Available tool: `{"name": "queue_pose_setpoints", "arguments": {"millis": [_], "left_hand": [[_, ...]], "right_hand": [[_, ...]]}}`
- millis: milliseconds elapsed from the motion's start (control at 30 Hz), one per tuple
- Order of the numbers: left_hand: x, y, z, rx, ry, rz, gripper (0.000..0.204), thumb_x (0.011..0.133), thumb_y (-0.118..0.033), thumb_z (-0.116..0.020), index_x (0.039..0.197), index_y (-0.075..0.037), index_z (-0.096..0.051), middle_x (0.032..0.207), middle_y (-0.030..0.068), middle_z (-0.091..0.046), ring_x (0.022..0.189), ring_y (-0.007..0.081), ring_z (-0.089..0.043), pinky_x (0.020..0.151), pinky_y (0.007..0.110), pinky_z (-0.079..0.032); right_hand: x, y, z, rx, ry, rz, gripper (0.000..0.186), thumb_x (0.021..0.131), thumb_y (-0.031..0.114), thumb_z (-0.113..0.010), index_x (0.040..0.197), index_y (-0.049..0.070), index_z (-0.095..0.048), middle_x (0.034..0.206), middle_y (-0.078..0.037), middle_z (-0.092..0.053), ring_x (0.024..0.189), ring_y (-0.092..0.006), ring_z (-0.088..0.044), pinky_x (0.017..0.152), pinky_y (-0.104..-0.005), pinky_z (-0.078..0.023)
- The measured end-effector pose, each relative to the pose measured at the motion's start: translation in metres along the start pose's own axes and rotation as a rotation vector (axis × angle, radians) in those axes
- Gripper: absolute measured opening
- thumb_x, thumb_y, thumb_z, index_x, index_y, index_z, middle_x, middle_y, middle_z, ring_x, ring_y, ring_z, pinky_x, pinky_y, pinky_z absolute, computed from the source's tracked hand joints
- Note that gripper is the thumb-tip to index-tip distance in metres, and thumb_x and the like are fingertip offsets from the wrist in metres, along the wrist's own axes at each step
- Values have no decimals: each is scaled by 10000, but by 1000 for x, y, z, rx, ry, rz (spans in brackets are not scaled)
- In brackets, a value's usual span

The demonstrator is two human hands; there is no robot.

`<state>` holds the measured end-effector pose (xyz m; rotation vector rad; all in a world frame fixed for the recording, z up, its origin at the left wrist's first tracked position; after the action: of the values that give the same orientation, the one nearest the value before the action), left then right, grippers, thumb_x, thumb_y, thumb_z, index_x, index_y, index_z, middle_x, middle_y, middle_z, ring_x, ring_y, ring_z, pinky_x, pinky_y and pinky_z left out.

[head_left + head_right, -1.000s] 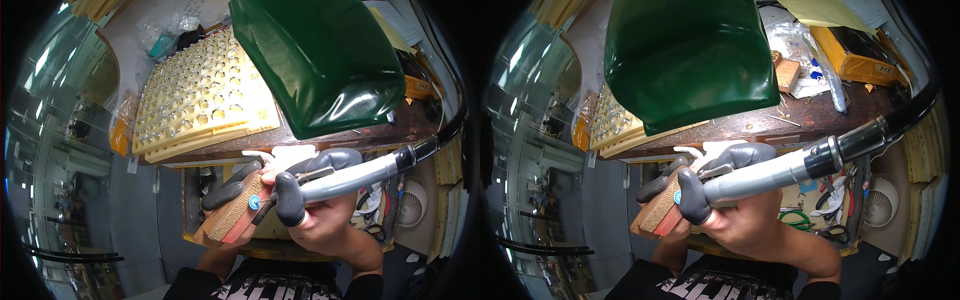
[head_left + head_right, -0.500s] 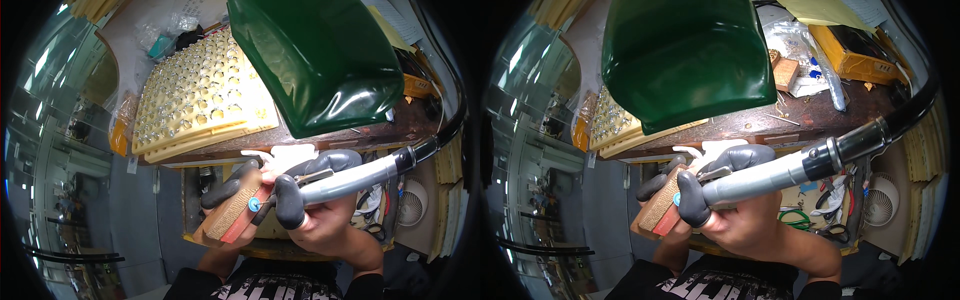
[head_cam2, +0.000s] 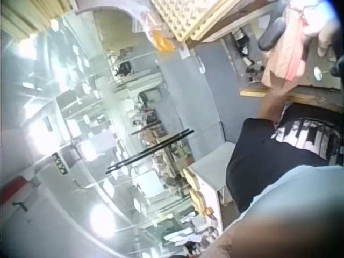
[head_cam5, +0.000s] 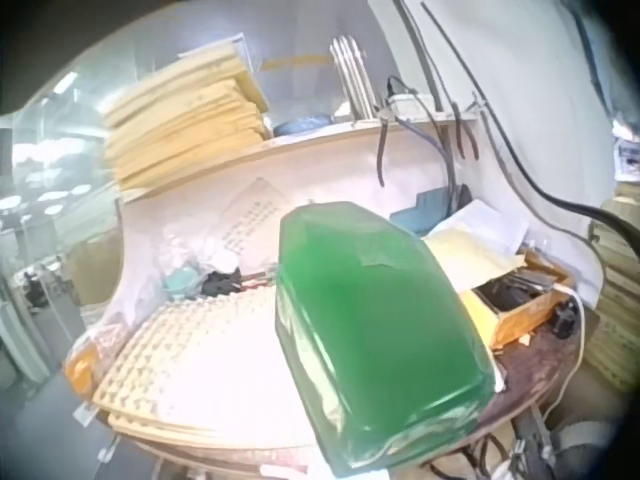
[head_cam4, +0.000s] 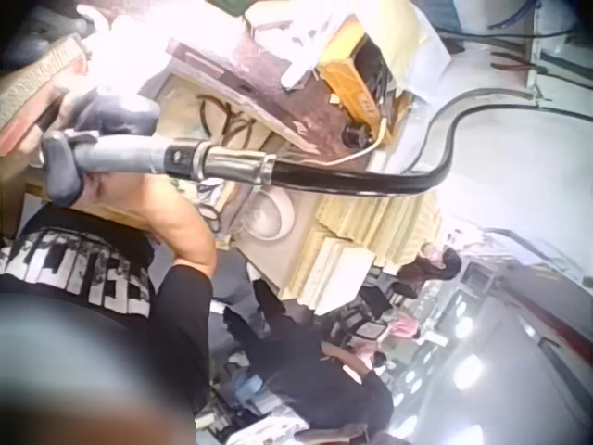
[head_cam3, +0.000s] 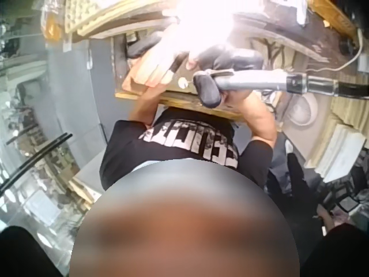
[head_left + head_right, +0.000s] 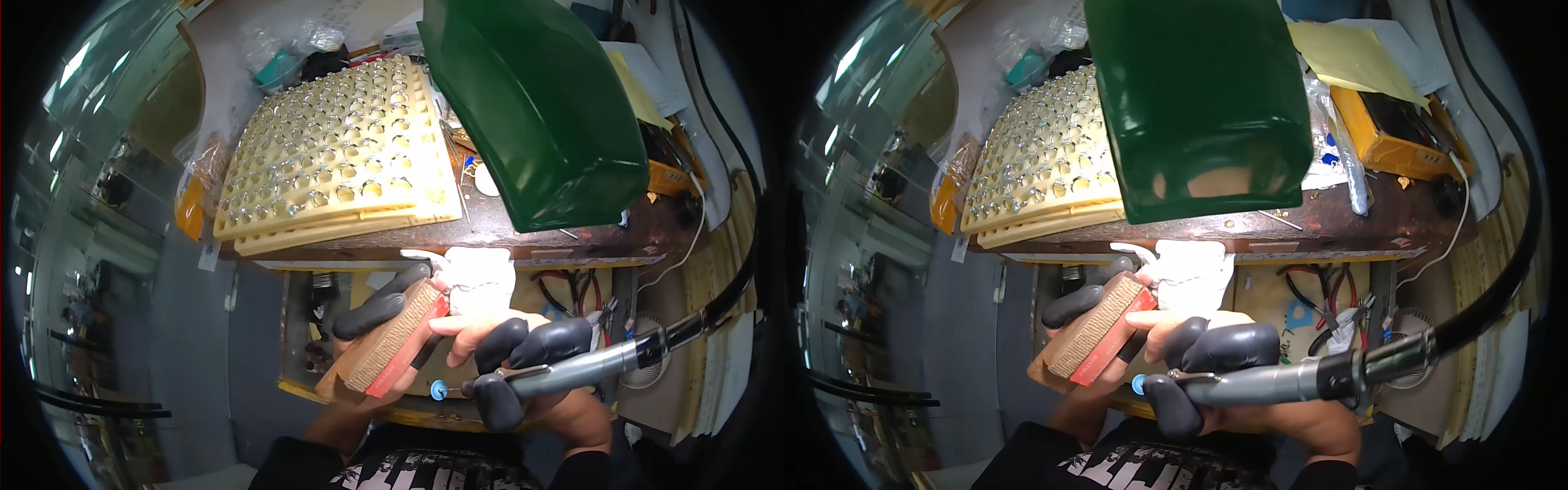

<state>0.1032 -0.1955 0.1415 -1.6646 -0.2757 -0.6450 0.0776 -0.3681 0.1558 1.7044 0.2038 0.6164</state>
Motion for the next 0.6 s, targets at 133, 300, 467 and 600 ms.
{"name": "queue_pose_setpoints", "arguments": {"millis": [133,300,467,600], "left_hand": [[-8,8,5,-101,14,54,496,871,-57,-739,1317,-68,-521,1343,233,-560,1198,357,-601,970,468,-545],[-13,11,8,-207,30,136,564,846,-164,-797,1323,-80,-509,1400,254,-506,1252,402,-557,999,507,-531],[-14,6,6,-382,127,147,322,1009,-119,-523,1328,-149,-490,1536,249,-333,1405,389,-386,1144,516,-380],[-16,13,8,-411,108,298,328,1001,-102,-543,1322,-132,-482,1522,265,-345,1384,398,-413,1126,515,-405]], "right_hand": [[-7,-6,-5,165,-121,-320,301,805,81,-728,1075,-4,-625,1064,-109,-655,1046,-193,-628,935,-335,-496],[2,-6,-8,-25,-59,-63,256,805,131,-729,1008,-3,-650,1031,-110,-680,1019,-182,-633,927,-337,-491],[6,-7,-9,-30,-52,5,203,850,158,-713,969,8,-649,928,-81,-661,881,-163,-626,850,-331,-522],[7,-5,-9,-25,-60,43,180,885,180,-701,937,16,-647,845,-58,-645,771,-149,-621,788,-326,-546]]}}
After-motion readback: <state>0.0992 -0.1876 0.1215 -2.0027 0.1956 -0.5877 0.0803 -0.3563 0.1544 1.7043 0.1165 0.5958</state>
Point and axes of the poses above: each hand's wrist, its own x-axis towards the middle knuckle, its own z-axis out of the back of the hand, y = z × x, the point moved 4 cm from there along x, towards the middle knuckle
